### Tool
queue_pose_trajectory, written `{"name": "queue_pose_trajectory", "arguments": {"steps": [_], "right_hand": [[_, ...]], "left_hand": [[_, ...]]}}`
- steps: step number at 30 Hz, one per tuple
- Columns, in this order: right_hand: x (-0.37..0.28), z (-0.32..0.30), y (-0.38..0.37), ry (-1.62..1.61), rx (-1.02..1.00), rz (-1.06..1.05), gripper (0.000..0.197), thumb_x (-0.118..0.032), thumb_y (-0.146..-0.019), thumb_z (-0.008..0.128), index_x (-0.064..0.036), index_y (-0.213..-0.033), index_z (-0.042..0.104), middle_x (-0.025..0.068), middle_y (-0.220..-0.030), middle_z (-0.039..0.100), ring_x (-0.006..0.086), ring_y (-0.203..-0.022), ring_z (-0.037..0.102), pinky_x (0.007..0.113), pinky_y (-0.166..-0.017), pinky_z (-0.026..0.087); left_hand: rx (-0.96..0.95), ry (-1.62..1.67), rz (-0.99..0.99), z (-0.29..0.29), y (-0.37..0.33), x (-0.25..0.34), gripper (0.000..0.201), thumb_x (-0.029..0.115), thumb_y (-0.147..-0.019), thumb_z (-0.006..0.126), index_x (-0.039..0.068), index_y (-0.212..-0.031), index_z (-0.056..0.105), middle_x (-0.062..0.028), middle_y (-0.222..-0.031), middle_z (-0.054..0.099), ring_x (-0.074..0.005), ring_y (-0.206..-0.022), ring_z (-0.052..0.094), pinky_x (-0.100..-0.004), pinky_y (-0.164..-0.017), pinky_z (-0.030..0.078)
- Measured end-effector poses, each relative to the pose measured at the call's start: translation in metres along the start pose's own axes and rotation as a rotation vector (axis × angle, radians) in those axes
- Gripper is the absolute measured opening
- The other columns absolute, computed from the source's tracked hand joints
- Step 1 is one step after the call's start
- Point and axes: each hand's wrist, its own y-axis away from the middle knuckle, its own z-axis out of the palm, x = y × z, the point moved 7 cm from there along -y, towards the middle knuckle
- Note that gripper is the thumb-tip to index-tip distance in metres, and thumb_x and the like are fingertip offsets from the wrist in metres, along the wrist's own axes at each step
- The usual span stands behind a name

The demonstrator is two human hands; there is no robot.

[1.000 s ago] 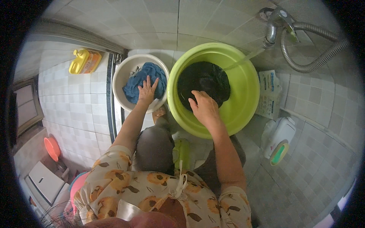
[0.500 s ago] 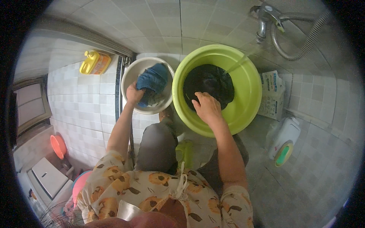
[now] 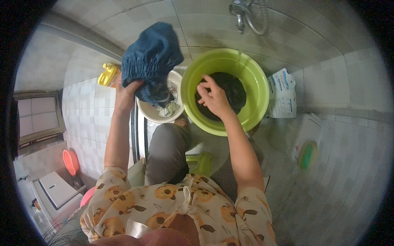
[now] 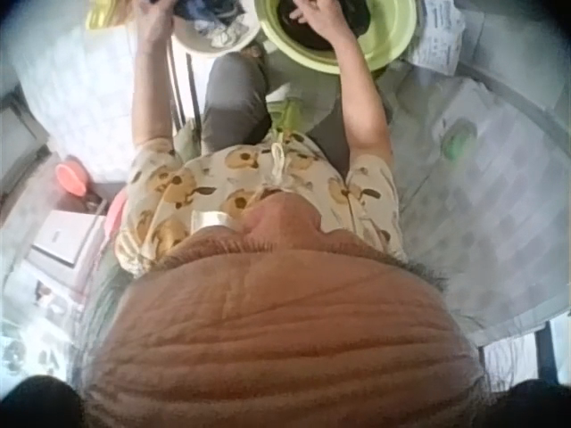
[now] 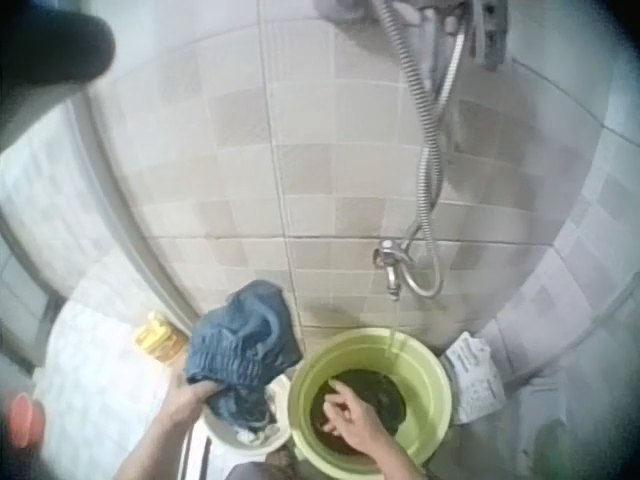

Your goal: The person washes items of clothing in a green bucket with soapy water, scrubs them by hand, rinses them under a running faucet, and wrings them out one at a time.

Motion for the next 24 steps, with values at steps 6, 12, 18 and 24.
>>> {"name": "queue_pose_trajectory", "arguments": {"steps": [6,12,18,24], "right_hand": [[-0.023,-0.077,0.024,-0.686,0.2,-0.216,0.081,-0.064,-0.089,0.04,-0.0153,-0.148,0.013,0.0191,-0.134,0.042,0.0252,-0.107,0.055,0.04,-0.088,0.045],[0.028,-0.157,0.06,0.575,0.62,0.138,0.057,-0.038,-0.086,0.057,-0.0041,-0.131,0.045,0.023,-0.121,0.054,0.0354,-0.113,0.051,0.042,-0.096,0.041],[0.036,-0.08,0.045,0.736,0.275,0.031,0.043,-0.028,-0.086,0.059,-0.0003,-0.118,0.054,0.0216,-0.116,0.053,0.0374,-0.108,0.052,0.043,-0.092,0.043],[0.025,-0.023,0.025,0.723,0.111,-0.017,0.037,-0.025,-0.086,0.058,-0.0013,-0.115,0.055,0.0192,-0.118,0.051,0.0363,-0.106,0.052,0.042,-0.089,0.045]], "left_hand": [[-0.283,-0.468,0.183,0.089,0.002,-0.026,0.039,-0.002,-0.072,0.058,0.001,-0.111,0.056,-0.0129,-0.099,0.065,-0.0261,-0.088,0.062,-0.0355,-0.079,0.049],[-0.532,-1.075,0.363,0.175,0.018,-0.071,0.073,0.014,-0.073,0.071,0.009,-0.137,0.038,-0.0249,-0.138,0.037,-0.0388,-0.12,0.044,-0.0427,-0.098,0.039],[-0.585,-0.863,0.141,0.165,0.012,-0.109,0.073,0.019,-0.074,0.073,0.01,-0.138,0.039,-0.0255,-0.137,0.038,-0.0389,-0.122,0.042,-0.045,-0.104,0.035],[-0.212,-0.427,0.103,0.086,-0.011,-0.115,0.043,0.005,-0.085,0.061,0.004,-0.126,0.051,-0.0128,-0.117,0.056,-0.0194,-0.089,0.064,-0.0286,-0.068,0.056]]}}
